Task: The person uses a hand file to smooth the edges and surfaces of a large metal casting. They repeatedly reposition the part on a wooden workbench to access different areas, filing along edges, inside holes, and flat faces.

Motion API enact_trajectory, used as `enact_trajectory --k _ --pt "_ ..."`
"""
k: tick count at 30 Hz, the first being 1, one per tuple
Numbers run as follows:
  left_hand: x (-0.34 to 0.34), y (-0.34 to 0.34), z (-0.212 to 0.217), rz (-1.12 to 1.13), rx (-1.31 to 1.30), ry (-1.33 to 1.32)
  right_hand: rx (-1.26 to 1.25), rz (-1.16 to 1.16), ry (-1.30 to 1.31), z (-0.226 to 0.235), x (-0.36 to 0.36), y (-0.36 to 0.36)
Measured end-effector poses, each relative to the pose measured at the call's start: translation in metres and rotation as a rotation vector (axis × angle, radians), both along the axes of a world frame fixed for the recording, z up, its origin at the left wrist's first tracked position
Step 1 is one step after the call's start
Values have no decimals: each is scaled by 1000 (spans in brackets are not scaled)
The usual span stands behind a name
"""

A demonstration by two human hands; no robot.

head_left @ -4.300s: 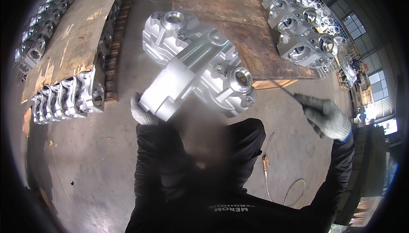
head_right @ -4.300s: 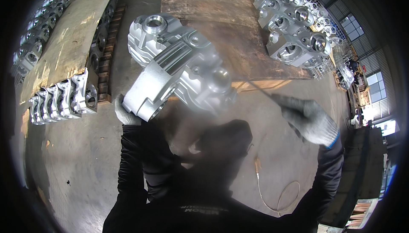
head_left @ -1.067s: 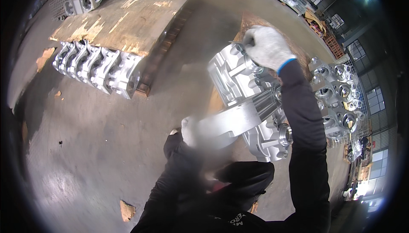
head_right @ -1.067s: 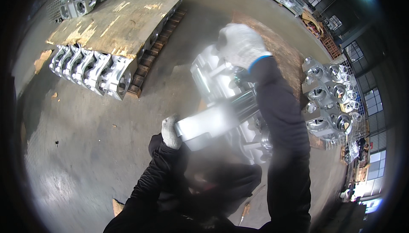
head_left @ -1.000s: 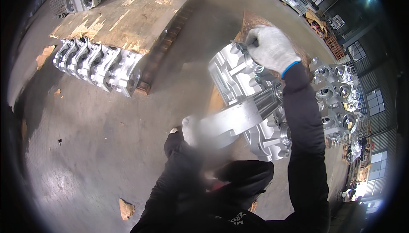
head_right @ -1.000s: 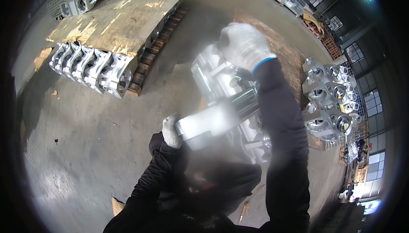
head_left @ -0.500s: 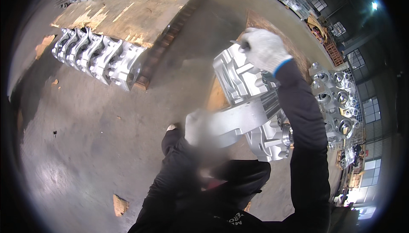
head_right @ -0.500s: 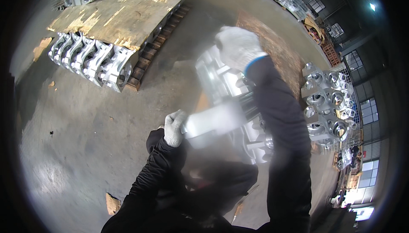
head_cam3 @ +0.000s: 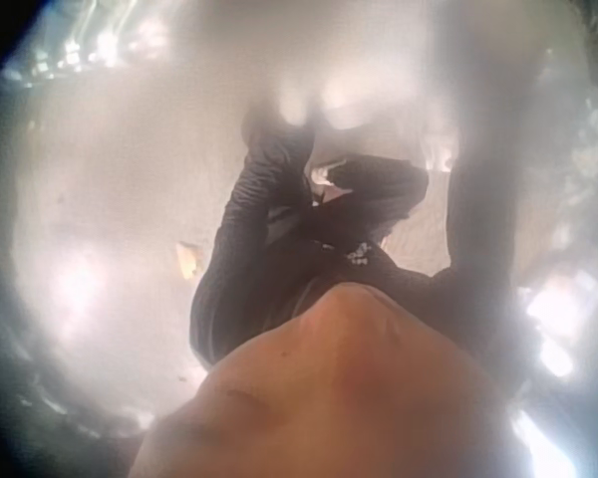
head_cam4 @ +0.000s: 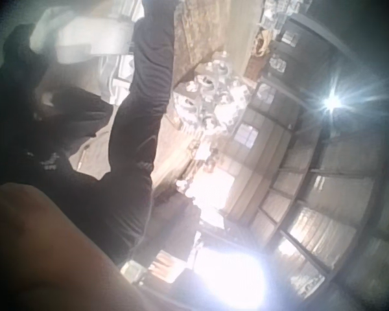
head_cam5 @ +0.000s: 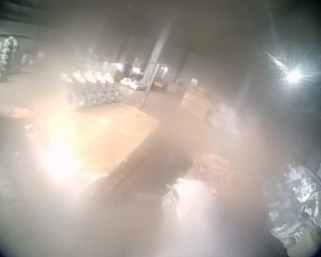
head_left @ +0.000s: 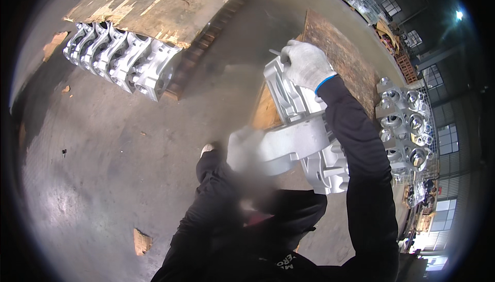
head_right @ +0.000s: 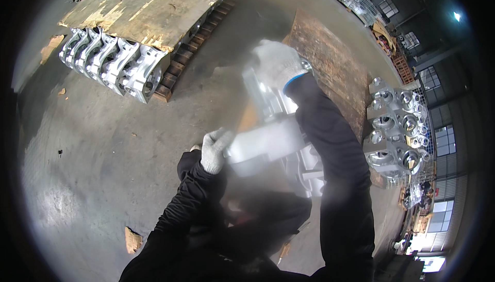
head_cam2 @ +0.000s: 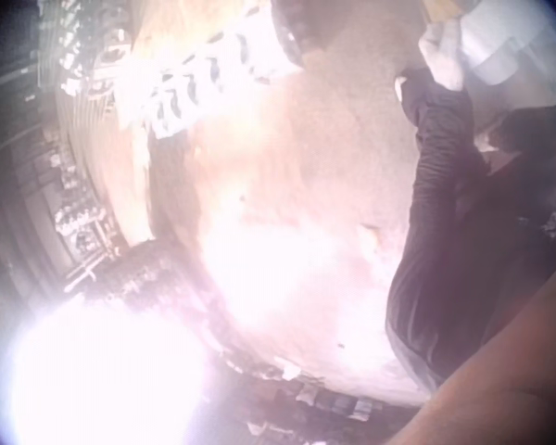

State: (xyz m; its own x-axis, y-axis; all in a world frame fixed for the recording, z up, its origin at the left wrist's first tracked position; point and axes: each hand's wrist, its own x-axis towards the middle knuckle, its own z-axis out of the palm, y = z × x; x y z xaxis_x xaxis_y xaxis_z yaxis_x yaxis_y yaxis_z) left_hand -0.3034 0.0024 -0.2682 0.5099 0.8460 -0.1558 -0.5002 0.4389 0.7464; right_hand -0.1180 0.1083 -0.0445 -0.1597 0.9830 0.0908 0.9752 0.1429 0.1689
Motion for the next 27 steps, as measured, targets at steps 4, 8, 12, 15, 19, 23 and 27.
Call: enact_trajectory --k 4,8,12,15,19,23,27 --pt "-1 1 -9 -6 41 44 -13 -199 35 -5 3 11" --pt "1 2 -10 -1 21 -10 -4 73 45 -25 12 8" --pt "-2 0 -3 -26 48 177 73 82 -143 -44 11 4" --pt "-2 1 2 -8 35 12 -187 157 -226 -51 7 18" --pt "-5 5 2 -72 17 108 -123 138 -180 -52 8 31" --pt "-2 -1 3 50 70 199 -170 95 -109 -57 -9 33" --pt "2 -1 12 75 1 130 -290 19 -137 -48 -34 43"
